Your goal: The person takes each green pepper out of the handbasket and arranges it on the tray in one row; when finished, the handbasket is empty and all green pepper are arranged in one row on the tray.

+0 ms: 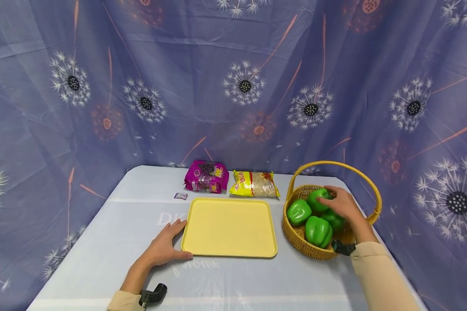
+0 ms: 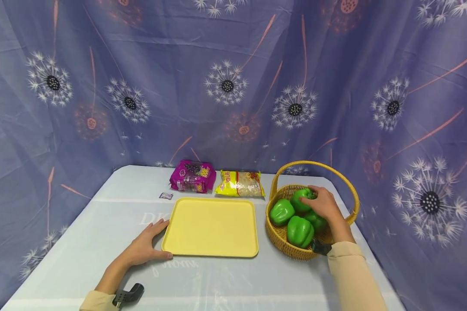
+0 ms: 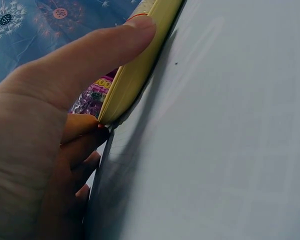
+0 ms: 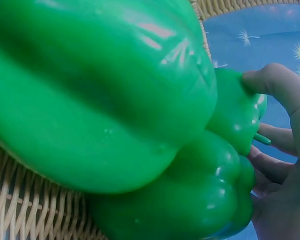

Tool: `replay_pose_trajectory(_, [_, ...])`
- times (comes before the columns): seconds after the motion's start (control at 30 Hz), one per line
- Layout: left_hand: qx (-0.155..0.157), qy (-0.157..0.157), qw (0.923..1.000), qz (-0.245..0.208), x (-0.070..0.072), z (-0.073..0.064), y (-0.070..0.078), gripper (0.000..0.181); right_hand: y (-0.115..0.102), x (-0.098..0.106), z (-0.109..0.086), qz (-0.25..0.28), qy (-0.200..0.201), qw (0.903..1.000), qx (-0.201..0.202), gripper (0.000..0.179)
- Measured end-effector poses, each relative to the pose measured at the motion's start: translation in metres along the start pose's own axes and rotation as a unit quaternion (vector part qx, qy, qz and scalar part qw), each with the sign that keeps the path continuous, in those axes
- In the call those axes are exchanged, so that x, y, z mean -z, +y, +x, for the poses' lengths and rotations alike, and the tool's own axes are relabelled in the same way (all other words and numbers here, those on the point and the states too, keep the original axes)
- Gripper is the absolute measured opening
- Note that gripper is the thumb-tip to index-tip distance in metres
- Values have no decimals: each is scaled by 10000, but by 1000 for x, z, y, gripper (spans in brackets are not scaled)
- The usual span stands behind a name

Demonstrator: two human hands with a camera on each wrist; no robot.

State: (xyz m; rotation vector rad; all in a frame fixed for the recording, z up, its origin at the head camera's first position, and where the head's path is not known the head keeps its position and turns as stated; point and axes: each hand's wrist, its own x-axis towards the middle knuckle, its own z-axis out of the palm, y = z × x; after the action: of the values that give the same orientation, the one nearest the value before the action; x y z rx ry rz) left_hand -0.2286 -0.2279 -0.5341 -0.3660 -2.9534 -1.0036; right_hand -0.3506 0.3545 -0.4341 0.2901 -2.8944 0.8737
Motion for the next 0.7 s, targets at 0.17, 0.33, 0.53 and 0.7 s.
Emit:
replay_pose_trajectory(0.17, [-45, 52, 10000, 19, -1, -2, 0, 116, 0, -1, -5, 144, -23, 9999, -46, 79])
replay_pose_trajectory(0.33, [-135, 54, 9999, 53, 1, 0, 1, 116, 0, 1, -6, 225, -70, 9997, 1, 79])
replay_pose_trajectory(0.53, [-109, 60, 9999, 81, 1, 1, 5, 114, 2, 0, -9, 475, 79, 9988, -8, 73])
replay_pose_trajectory(0.7, [46, 84, 9999, 38, 1, -2, 4, 114, -5, -1, -3, 748, 169, 9968, 210, 62])
